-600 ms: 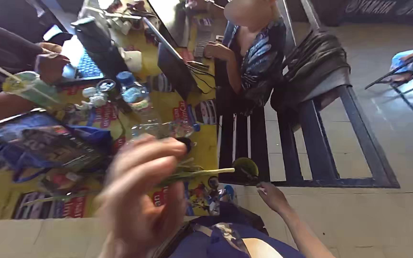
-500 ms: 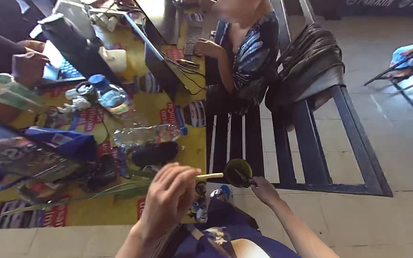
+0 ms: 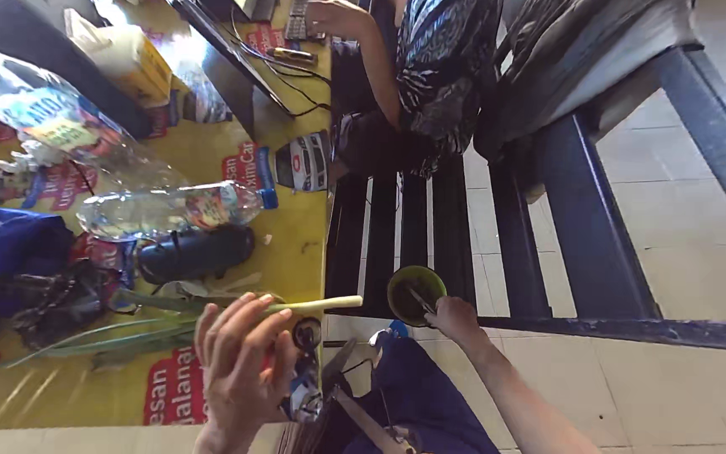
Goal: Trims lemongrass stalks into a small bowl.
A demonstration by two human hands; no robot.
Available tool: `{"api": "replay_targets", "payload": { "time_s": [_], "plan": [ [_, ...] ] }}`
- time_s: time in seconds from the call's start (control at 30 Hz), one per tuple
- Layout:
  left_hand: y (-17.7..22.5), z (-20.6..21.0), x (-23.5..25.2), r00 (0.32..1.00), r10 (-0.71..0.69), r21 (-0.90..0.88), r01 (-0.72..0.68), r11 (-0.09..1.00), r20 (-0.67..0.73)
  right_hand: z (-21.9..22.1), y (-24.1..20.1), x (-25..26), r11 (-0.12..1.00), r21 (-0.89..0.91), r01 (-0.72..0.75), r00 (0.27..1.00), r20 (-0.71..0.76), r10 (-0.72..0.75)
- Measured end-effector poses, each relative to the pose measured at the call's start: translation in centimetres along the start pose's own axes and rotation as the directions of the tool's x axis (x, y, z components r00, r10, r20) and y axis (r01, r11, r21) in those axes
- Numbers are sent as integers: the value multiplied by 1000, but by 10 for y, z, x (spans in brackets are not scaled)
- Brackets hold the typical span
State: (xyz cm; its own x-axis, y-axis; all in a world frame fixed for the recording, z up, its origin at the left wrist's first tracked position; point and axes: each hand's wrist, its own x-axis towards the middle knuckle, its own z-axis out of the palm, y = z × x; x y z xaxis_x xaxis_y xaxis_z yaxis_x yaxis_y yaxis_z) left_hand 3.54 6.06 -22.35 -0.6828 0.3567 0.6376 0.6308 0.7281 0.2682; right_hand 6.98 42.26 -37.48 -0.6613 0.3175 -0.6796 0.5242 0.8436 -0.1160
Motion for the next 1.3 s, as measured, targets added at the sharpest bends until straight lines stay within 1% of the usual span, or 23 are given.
{"api": "replay_targets", "payload": {
  "time_s": [0.07,0.13,0.2,0.3,0.4,0.5,0.63,0.73,0.83,0.93,0.97,1.03,1.07,1.2,1.3],
  "plan": [
    [0,-2,0,999,8,12,-7,1000,-32,6,6,5,1000,19,17,999,-33,-16],
    [3,-2,0,998,6,35,-3,999,-68,10,14,6,997,51,53,992,-114,-47],
    [8,-3,1,995,-8,52,13,999,-103,8,18,-1,992,77,95,978,-191,-79],
    [12,-6,2,988,2,83,11,996,-154,-3,25,-12,985,70,160,950,-281,-134],
    [25,-20,0,984,28,124,-7,992,-174,-11,33,-20,983,43,181,942,-296,-160],
    [44,-48,-2,968,36,166,6,986,-247,-11,42,-26,980,22,199,939,-291,-184],
    [56,-79,0,940,70,198,-3,980,-334,-3,52,-26,966,-7,259,920,-302,-249],
    [63,-92,1,942,54,202,15,979,-331,6,60,-22,963,9,269,908,-336,-250],
    [60,-97,0,973,20,223,32,974,-228,13,66,-20,967,26,254,909,-347,-230],
    [44,-94,3,995,-90,254,101,962,-51,14,69,-26,973,-10,231,928,-300,-223],
    [35,-90,6,990,-142,255,134,958,13,15,70,-28,973,-12,231,926,-304,-223],
    [18,-79,12,957,-239,254,193,948,164,19,72,-30,971,14,238,913,-345,-219],
    [11,-72,15,939,-254,243,197,950,231,21,73,-31,969,31,245,902,-373,-217],
    [5,-44,33,882,-209,250,109,962,422,31,75,-36,960,63,274,864,-455,-217],
    [1,-26,43,866,-156,280,19,960,475,39,78,-42,942,69,328,822,-512,-249]
  ]
}}
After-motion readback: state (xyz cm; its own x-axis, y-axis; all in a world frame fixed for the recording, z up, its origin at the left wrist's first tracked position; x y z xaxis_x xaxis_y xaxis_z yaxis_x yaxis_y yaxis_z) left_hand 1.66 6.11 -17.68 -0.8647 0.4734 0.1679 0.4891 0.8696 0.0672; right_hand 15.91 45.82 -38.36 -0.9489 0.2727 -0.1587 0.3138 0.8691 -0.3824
